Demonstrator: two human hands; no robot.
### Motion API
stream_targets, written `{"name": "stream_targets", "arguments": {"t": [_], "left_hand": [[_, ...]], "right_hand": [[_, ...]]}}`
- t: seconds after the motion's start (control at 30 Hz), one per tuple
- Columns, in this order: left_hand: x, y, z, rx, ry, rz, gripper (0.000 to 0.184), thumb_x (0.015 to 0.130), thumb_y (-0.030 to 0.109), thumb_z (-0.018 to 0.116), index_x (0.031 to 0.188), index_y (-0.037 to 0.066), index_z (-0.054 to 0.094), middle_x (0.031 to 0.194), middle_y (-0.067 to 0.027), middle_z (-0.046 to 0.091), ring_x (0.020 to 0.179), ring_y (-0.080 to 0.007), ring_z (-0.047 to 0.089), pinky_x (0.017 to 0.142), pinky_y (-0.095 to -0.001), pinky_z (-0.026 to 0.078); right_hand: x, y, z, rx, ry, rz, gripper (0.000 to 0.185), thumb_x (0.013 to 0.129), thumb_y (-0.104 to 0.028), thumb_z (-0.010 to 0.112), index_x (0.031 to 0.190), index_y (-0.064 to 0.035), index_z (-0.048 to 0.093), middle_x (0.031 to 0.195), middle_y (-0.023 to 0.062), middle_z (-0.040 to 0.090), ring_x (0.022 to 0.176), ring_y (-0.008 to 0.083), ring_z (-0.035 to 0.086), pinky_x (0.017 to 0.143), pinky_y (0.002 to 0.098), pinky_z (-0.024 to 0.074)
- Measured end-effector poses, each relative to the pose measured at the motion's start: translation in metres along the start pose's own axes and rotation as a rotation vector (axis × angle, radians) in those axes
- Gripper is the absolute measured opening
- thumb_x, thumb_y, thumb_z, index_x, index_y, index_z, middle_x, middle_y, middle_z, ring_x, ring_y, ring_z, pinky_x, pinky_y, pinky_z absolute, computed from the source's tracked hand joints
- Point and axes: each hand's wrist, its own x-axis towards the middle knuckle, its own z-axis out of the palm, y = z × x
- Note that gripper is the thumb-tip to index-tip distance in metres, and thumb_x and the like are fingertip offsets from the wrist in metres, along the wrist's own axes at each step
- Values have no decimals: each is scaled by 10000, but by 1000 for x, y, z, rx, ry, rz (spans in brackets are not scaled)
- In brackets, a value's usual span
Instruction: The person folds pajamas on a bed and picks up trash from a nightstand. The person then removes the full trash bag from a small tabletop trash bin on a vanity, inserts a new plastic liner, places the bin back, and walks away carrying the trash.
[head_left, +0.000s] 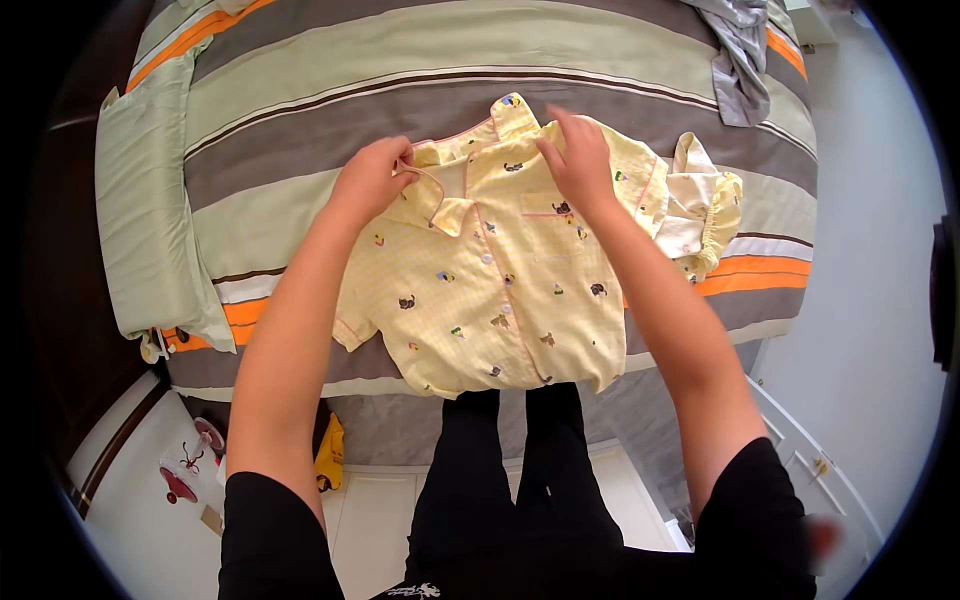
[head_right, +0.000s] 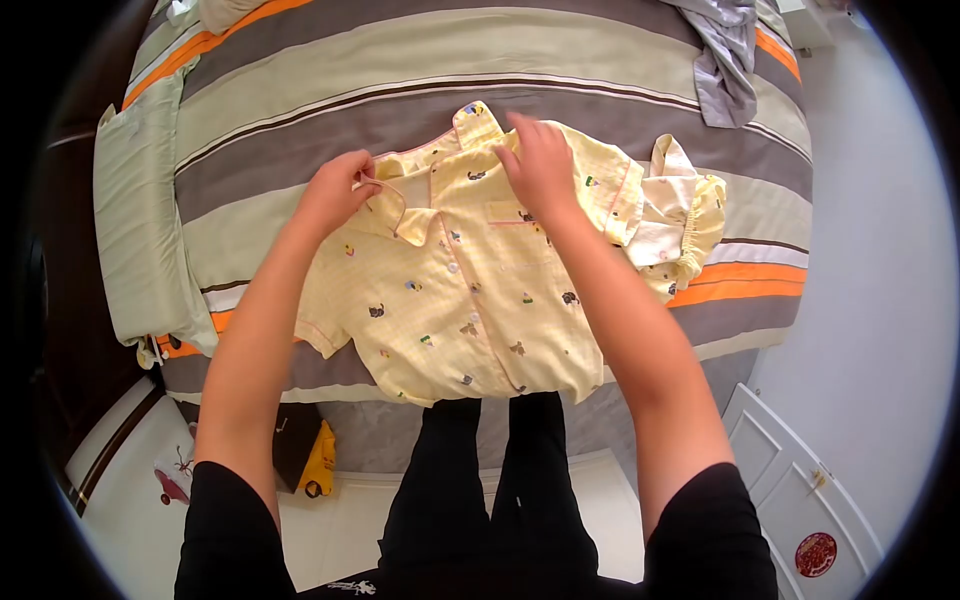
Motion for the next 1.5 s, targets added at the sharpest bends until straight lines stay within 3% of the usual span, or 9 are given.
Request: {"name": "stream_targets", "arguments": {"t": [0.13,0.27,0.43,0.6,0.67,0.83,0.97,1.27,1.5], "left_hand": [[-1,1,-21,-188,-17,-140,238,860,157,768,957,37,587,798,-133,654,722,-300,590,676,-399,481],[17,-31,-28,-242,311,-166,239,873,183,769,930,48,580,705,-82,583,656,-175,549,618,-324,462],[53,-48,-30,-39,373,-357,316,898,342,724,942,49,615,814,-118,672,783,-275,656,700,-428,493],[41,-51,1,-116,459,-340,686,944,436,681,1469,54,461,1433,-202,518,1305,-379,510,1091,-434,423],[-1,-60,9,-119,646,-167,716,907,415,731,1448,26,468,1401,-226,540,1324,-390,495,1094,-483,412],[-201,-112,45,97,496,-827,742,876,347,788,1428,-30,465,1383,-234,550,1299,-387,514,1090,-470,408],[-256,-99,67,-630,418,-913,501,966,241,703,1360,-19,534,1288,-157,628,1193,-236,600,1007,-374,471],[-279,-161,62,-419,593,-802,451,973,206,699,1327,-9,519,1128,-117,658,1008,-196,640,904,-337,511],[-341,-35,173,-271,594,-961,494,948,273,725,1285,-43,550,990,-124,639,906,-222,630,852,-351,521]], "right_hand": [[74,-16,28,-208,-503,305,420,876,-260,734,1257,-102,652,1132,147,717,1086,372,645,956,447,485],[111,-11,43,232,-272,257,270,883,-220,716,1108,-73,686,998,161,734,942,369,686,827,431,534],[130,-17,52,134,-202,187,231,883,-178,727,1077,-70,661,1005,135,726,954,352,678,828,450,524],[87,-17,55,49,11,49,439,852,-219,777,1255,-122,631,1219,130,644,1137,344,613,919,444,505],[46,-10,27,15,13,-72,512,833,-213,784,1311,-135,617,1271,140,613,1208,347,567,1000,467,461],[-87,91,-53,-303,78,648,703,843,-335,790,1394,11,521,1369,234,547,1299,415,486,1101,493,390],[-121,138,-62,18,-136,819,689,844,-327,799,1375,22,535,1285,223,639,1189,358,614,1019,436,474],[-104,197,-94,-9,-78,518,481,903,-110,682,1359,-28,553,1026,127,624,877,234,617,807,356,514],[-244,71,-89,-12,-117,336,464,904,-118,684,1331,-18,530,1071,126,565,903,226,566,821,350,493]]}}
